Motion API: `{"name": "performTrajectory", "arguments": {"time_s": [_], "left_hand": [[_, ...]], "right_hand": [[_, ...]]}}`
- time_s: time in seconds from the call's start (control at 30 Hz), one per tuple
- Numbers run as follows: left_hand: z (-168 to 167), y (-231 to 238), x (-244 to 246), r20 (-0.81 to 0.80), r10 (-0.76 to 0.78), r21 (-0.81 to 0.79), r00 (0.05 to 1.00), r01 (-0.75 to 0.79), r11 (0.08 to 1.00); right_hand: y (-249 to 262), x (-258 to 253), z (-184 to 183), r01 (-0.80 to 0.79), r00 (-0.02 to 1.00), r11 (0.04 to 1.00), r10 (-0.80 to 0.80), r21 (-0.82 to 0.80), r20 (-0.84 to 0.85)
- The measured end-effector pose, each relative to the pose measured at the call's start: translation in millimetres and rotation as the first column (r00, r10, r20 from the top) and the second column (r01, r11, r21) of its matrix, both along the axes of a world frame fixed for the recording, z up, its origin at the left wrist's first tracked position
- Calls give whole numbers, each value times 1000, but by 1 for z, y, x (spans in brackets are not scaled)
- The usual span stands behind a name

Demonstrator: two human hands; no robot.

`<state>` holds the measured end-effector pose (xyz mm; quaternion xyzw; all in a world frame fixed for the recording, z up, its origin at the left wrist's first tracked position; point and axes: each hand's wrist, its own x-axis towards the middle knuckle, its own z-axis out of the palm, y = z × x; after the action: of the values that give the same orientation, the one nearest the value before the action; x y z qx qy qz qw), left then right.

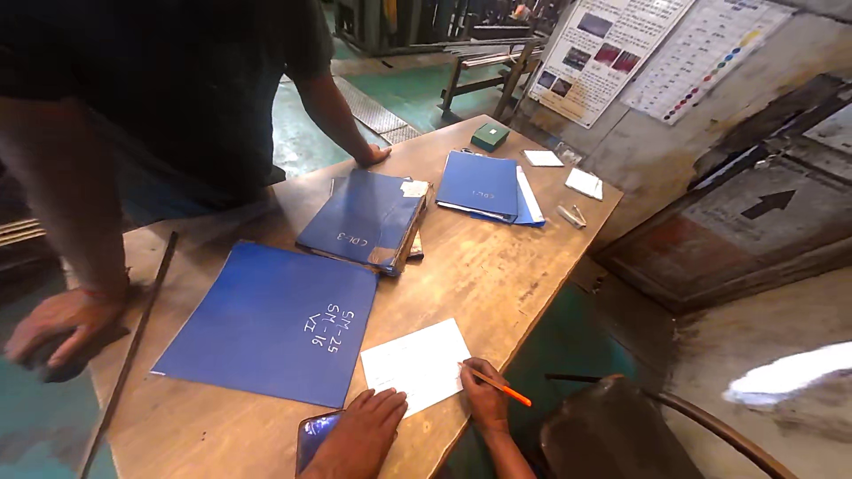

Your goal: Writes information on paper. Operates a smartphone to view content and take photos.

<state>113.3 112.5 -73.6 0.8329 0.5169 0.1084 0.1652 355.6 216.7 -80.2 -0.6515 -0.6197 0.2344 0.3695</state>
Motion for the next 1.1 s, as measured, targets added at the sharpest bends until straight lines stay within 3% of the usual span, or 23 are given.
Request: {"name": "performTrajectory", "arguments": {"time_s": [0.53, 0.73, 0.87, 1.1], "left_hand": [[-3, -2, -1, 55, 32, 9, 998, -33, 999], [-4, -1, -2, 49, 33, 24, 998, -34, 999], [-2, 0, -1, 36, 26, 15, 999, -27, 1000], [-6, -1, -1, 39, 42, 60, 998, -45, 997]], "right_hand": [[0, -3, 5, 36, 999, 999, -36, -31, 10], [2, -4, -3, 28, 999, 999, -27, 20, -39], [1, -2, 3, 101, 987, 995, -103, -23, -126], [2, -3, 2, 85, 996, 996, -85, -8, -32]]}}
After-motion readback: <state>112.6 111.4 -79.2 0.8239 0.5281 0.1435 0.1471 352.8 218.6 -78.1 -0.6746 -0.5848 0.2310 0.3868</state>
